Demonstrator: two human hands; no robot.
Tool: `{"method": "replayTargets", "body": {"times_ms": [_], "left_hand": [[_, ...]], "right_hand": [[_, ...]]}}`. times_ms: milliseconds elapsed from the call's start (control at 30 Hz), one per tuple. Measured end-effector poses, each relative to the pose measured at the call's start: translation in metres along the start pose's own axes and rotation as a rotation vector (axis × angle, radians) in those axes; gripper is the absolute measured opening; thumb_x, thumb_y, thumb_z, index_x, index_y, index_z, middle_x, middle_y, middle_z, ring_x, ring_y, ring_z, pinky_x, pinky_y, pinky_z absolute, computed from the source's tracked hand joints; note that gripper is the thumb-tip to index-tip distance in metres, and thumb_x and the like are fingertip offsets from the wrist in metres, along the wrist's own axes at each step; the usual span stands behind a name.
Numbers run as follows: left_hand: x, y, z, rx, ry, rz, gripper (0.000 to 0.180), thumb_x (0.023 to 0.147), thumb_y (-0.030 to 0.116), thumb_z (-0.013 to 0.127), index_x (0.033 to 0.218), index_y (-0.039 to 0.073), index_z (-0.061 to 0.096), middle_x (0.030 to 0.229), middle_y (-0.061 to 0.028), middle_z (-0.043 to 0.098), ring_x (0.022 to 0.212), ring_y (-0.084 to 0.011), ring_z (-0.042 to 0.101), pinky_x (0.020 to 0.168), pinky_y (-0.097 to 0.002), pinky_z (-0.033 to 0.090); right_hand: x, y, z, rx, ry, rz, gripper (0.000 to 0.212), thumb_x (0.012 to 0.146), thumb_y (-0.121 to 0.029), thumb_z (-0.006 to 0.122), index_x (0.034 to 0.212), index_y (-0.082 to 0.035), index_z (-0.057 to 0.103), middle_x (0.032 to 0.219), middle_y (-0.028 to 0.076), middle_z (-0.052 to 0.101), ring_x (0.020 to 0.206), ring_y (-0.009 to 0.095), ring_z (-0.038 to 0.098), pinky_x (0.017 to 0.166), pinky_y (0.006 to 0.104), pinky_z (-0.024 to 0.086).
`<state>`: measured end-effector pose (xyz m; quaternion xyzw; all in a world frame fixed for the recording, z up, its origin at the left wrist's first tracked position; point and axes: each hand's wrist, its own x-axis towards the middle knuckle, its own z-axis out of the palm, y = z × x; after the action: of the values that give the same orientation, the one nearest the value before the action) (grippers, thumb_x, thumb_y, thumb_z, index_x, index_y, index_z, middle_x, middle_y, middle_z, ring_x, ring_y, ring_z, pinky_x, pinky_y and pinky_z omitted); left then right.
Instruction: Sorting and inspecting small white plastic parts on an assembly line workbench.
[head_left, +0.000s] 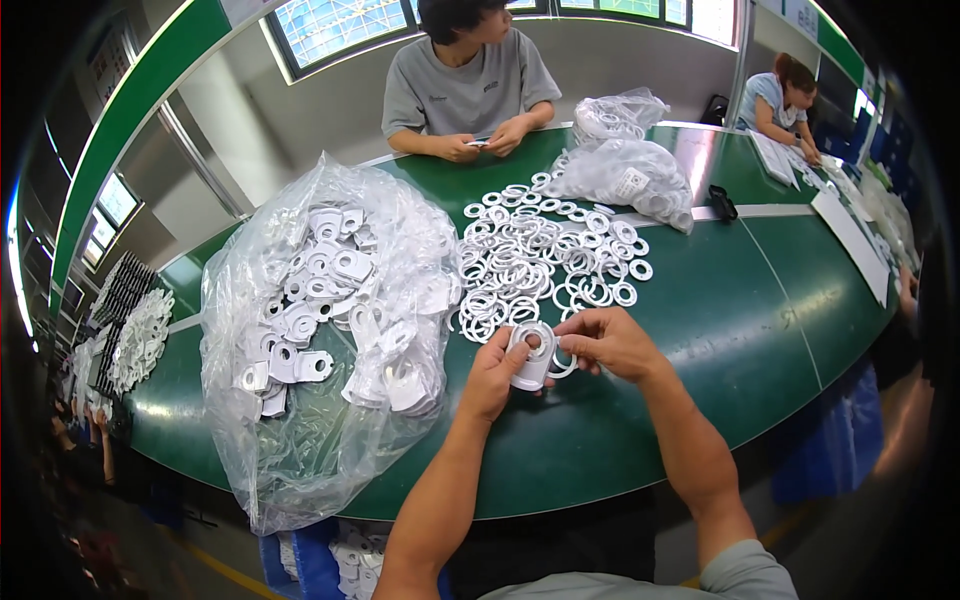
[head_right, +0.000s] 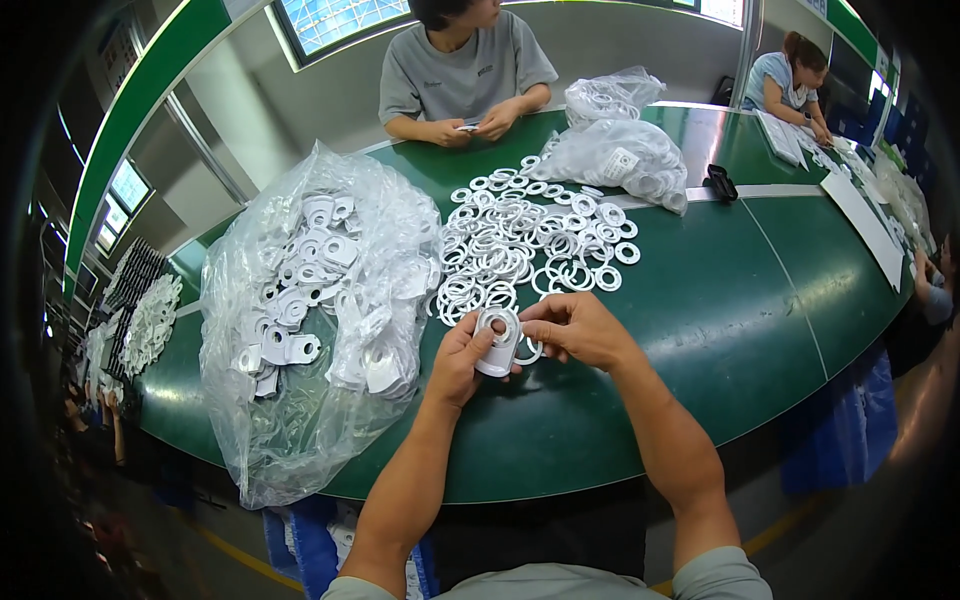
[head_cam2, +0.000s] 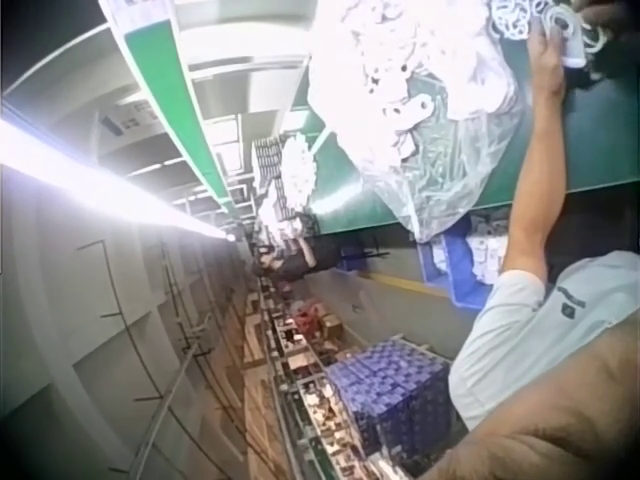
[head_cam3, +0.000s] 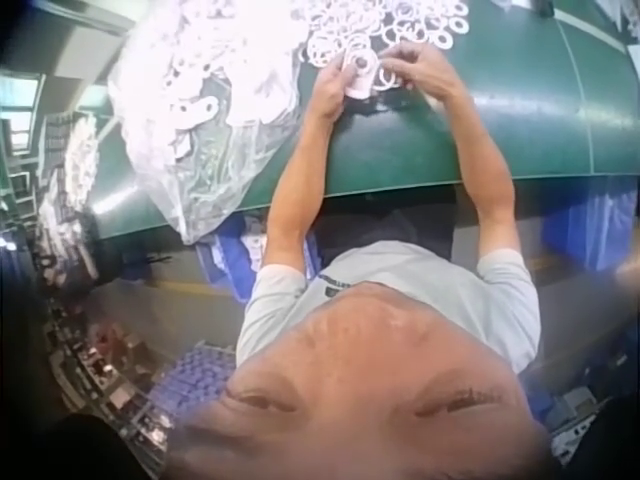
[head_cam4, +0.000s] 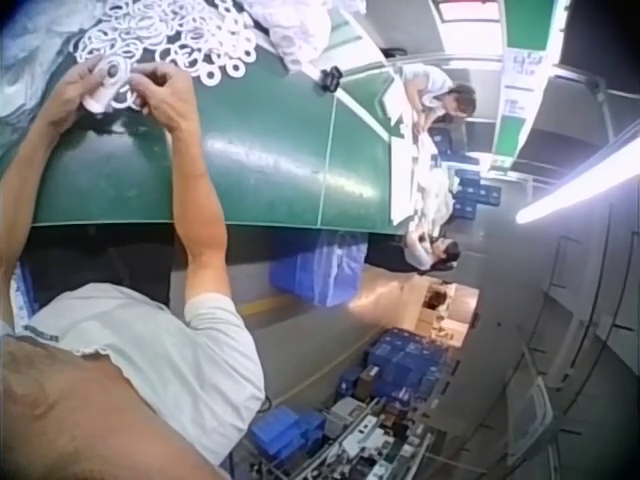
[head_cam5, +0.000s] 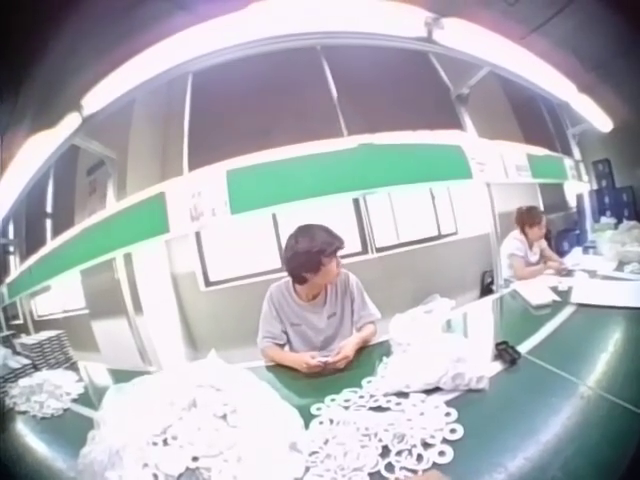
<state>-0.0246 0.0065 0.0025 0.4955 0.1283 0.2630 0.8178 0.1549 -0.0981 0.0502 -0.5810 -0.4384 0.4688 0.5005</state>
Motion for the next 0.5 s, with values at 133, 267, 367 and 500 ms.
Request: {"method": "replayTargets", "body": {"times_ms": [133, 267, 367, 500], "left_hand": [[0.003, -0.006, 0.001, 0.023, 0.061, 0.019, 0.025, 0.096, 0.019, 0.051, 0.113, 0.000, 0.050, 0.097, -0.0125, 0.063, 0.071, -0.0227, 0.068, 0.054, -0.0283, 0.054], [0.013, -0.004, -0.002, 0.037, 0.149, -0.050, 0.024, 0.098, 0.017, 0.046, 0.115, -0.001, 0.047, 0.099, -0.0124, 0.061, 0.080, -0.0264, 0.068, 0.062, -0.0332, 0.058], [0.012, -0.008, -0.001, -0.114, 0.120, -0.106, 0.035, 0.100, 0.029, 0.041, 0.118, 0.000, 0.044, 0.105, -0.0155, 0.061, 0.086, -0.0314, 0.067, 0.066, -0.0379, 0.059], [0.010, -0.011, 0.000, -0.213, 0.098, -0.151, 0.049, 0.100, 0.042, 0.034, 0.122, -0.001, 0.043, 0.110, -0.0180, 0.061, 0.090, -0.0348, 0.066, 0.069, -0.0406, 0.059]], "right_hand": [[0.005, 0.011, -0.012, -0.020, 0.101, -0.004, 0.018, 0.087, -0.011, 0.065, 0.098, 0.003, 0.064, 0.072, 0.006, 0.064, 0.059, 0.010, 0.060, 0.048, 0.0227, 0.047], [0.012, 0.007, -0.019, 0.203, 0.299, -0.104, 0.016, 0.089, -0.011, 0.063, 0.094, 0.003, 0.059, 0.077, 0.009, 0.063, 0.062, 0.016, 0.064, 0.051, 0.0265, 0.052], [0.013, 0.011, -0.009, 0.273, 0.289, -0.059, 0.016, 0.088, -0.013, 0.064, 0.092, 0.002, 0.059, 0.078, 0.008, 0.063, 0.066, 0.016, 0.064, 0.053, 0.0259, 0.052], [0.019, 0.026, -0.001, 0.267, 0.281, -0.037, 0.018, 0.086, -0.013, 0.067, 0.091, 0.004, 0.062, 0.075, 0.008, 0.063, 0.063, 0.014, 0.062, 0.051, 0.0250, 0.051]]}}
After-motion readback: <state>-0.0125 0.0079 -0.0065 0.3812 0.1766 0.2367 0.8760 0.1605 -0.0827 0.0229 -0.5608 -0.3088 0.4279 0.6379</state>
